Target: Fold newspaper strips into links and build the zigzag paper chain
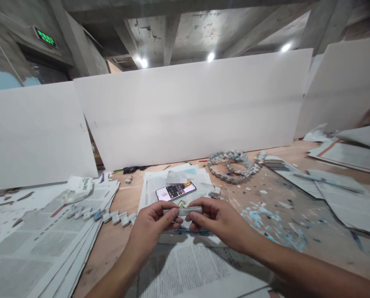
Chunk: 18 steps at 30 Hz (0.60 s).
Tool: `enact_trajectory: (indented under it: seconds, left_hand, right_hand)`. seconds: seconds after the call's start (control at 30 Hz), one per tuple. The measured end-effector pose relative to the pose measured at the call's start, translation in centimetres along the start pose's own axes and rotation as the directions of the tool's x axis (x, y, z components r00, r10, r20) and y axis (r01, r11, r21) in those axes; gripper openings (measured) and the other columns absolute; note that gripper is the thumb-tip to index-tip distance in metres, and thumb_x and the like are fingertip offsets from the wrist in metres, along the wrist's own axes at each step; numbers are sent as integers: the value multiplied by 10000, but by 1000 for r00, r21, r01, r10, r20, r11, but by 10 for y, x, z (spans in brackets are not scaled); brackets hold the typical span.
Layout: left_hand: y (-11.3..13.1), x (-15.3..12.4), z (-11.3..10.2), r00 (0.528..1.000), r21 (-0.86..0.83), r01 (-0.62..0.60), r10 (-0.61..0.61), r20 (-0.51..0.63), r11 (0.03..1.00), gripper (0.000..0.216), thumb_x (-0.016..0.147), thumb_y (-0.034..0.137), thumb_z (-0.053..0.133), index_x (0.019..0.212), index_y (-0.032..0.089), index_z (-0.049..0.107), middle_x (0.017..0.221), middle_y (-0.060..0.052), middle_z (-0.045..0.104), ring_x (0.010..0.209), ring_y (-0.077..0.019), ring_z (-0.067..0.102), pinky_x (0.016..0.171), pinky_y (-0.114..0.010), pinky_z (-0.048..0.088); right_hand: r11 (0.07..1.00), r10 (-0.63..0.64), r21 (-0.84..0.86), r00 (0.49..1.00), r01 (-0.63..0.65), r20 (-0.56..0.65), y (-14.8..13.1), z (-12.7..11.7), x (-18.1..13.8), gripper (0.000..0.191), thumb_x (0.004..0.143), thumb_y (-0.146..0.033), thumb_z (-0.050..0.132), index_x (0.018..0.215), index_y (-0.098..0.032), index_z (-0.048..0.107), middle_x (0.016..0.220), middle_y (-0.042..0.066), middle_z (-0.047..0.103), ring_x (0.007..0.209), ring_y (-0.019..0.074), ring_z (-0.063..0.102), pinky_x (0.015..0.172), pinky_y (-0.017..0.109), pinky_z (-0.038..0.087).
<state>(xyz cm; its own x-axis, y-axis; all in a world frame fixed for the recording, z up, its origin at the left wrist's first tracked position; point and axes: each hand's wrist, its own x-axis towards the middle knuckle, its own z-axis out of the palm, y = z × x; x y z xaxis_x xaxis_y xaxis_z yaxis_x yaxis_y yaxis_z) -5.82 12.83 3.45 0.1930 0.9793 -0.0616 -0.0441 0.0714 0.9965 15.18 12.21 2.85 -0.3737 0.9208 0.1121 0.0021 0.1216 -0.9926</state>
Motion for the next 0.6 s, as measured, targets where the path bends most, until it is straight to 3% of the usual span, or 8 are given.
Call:
enact_trajectory:
  seconds: [0.3,0.6]
  left_hand:
    - [-1,-1,-1,1000,6,-2,2,-27,1000,338,695,443,898,832,171,750,700,13,765,675,-123,724,699,-214,605]
    - [2,-2,1,1000,9,5,-4,-20,1000,353,693,461,891,844,166,770,699,-20,782,706,-155,747,690,-231,611]
  right_hand:
    - [999,-3,53,999,2,36,-2,-1,2,430,866,-556,711,1020,-156,744,780,34,747,722,166,727,703,300,587]
    - [999,2,53,999,-4,47,-4,-3,2,411,869,-552,712,924,-145,748,844,56,754,696,150,717,672,287,596]
